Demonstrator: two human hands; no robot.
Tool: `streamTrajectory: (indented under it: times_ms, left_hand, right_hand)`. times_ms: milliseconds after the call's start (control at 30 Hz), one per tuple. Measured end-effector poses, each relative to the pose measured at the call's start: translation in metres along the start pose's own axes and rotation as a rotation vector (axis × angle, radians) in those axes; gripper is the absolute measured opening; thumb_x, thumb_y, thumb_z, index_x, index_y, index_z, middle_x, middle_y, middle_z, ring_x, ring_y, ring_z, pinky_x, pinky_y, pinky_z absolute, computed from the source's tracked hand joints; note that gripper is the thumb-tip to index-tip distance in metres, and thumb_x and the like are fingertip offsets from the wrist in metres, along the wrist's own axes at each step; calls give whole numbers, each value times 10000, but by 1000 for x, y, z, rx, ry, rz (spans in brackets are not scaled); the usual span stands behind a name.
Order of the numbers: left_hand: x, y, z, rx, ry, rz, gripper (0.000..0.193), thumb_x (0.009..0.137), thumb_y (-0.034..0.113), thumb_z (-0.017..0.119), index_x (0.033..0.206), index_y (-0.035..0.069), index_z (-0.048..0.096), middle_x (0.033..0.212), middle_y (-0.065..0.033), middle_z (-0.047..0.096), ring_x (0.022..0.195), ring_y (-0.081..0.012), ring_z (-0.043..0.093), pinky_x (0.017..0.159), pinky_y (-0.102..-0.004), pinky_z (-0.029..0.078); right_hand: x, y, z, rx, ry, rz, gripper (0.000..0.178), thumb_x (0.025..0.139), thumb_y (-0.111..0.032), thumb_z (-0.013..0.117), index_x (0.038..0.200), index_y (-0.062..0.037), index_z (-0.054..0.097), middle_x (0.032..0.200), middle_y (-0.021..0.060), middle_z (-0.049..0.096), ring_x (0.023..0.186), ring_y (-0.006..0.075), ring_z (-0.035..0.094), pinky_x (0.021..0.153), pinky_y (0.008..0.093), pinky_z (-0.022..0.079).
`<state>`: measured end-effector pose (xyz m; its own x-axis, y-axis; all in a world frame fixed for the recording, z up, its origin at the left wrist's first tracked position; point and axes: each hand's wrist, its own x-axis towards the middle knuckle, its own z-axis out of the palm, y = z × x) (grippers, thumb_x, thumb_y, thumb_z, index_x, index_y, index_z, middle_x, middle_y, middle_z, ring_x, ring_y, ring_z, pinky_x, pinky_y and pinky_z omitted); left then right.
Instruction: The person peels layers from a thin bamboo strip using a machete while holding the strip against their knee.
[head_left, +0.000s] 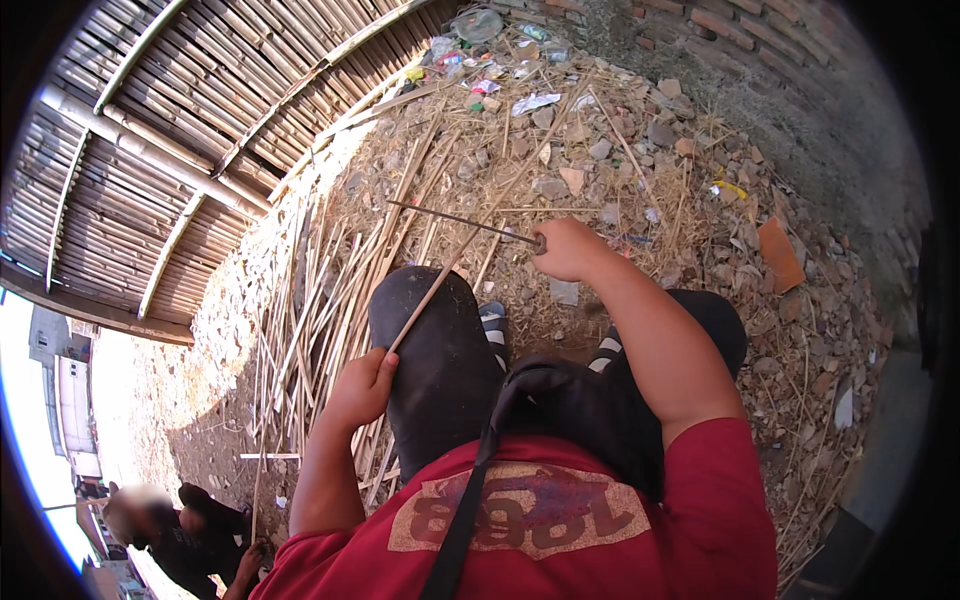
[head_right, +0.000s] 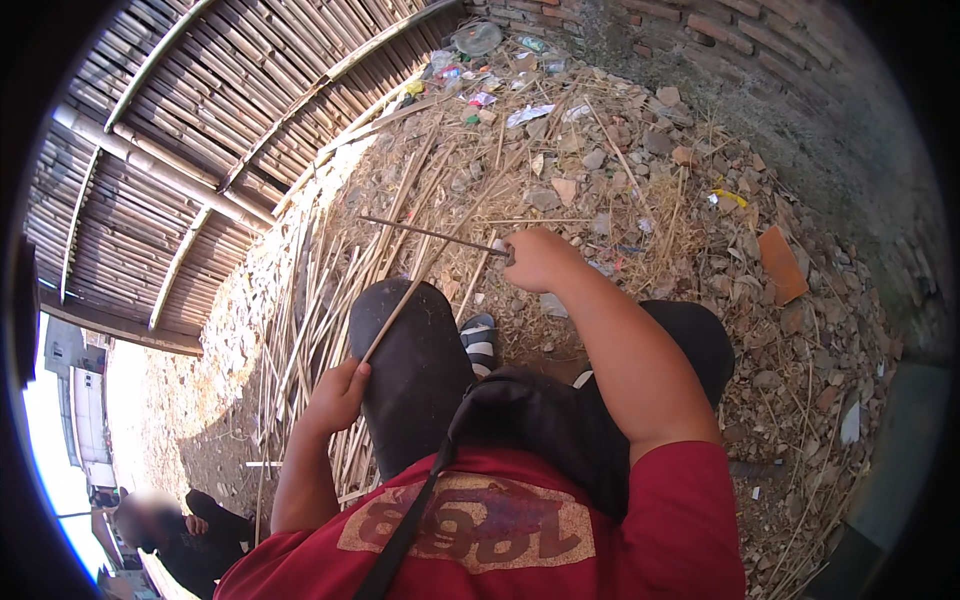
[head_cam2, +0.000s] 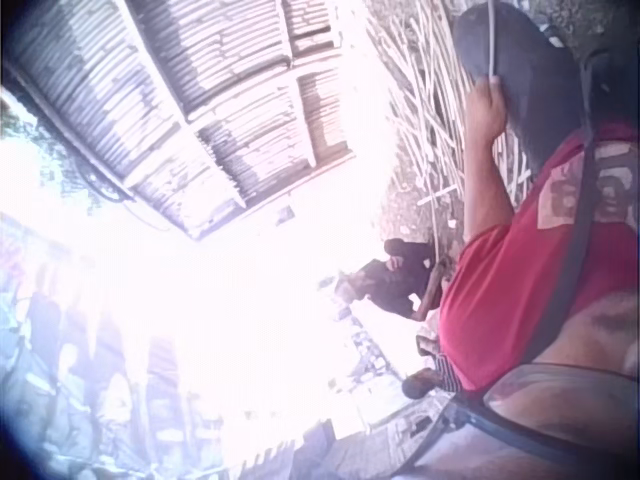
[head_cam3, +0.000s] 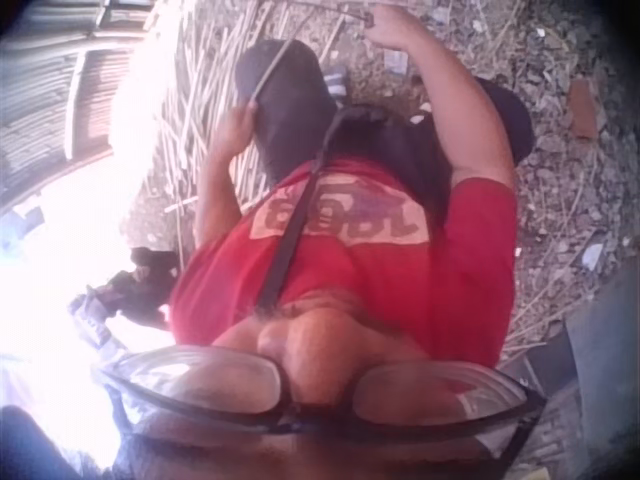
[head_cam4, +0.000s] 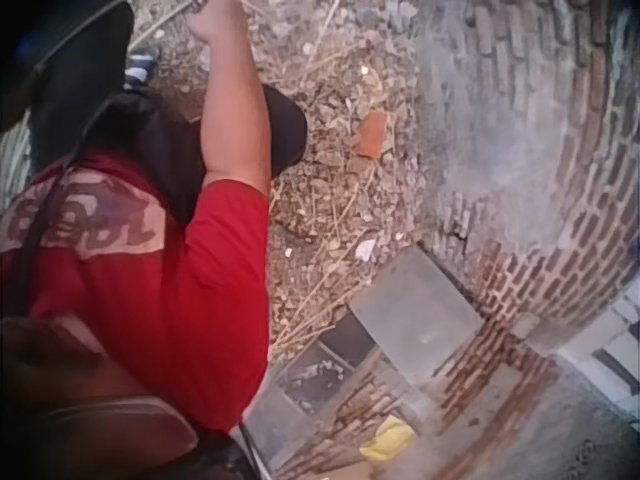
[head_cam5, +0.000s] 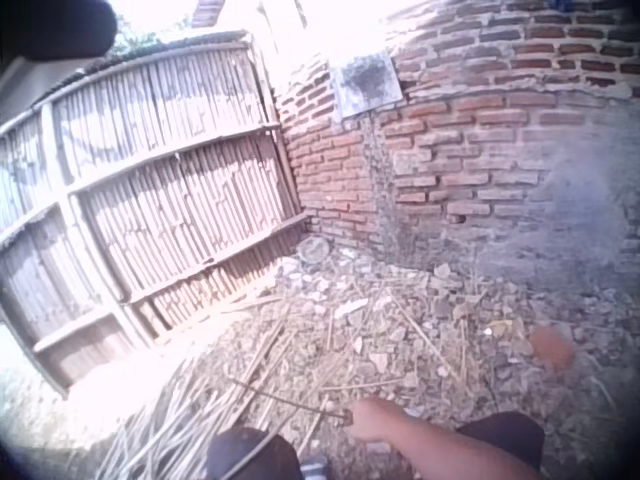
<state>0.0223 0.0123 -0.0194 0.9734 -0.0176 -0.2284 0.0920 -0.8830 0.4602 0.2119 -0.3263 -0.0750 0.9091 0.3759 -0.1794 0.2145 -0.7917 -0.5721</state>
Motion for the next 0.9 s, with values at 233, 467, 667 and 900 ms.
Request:
streamTrajectory:
  times_ms: [233,467,667,900]
  left_hand:
    - [5,-10,11,-63,5,54,409,1058,325,474,832,-9,540,730,-259,586,727,-471,584,652,-520,433]
    - [-2,-9,3,-99,14,-2,410,1058,327,481,839,-13,551,717,-264,585,715,-460,601,650,-504,444]
    - [-7,-12,15,-55,51,80,390,1045,310,519,820,-8,541,713,-271,584,709,-485,584,632,-514,437]
    - [-1,-9,7,-57,37,59,410,1058,320,481,849,-27,541,723,-275,576,711,-470,584,642,-499,435]
  right_hand:
    - [-9,-3,1,-87,85,-6,236,782,-209,670,996,-112,700,938,149,708,926,371,695,790,492,554]
    - [-15,-30,-7,-121,104,-36,247,799,-225,688,1003,-86,685,920,151,706,944,373,696,785,501,552]
    - [-4,30,-17,121,275,189,332,795,-257,731,1077,-88,692,985,177,722,970,375,696,827,474,554]
    - [-12,18,-22,14,269,83,397,764,-233,706,1129,-77,685,962,199,718,925,385,692,805,481,548]
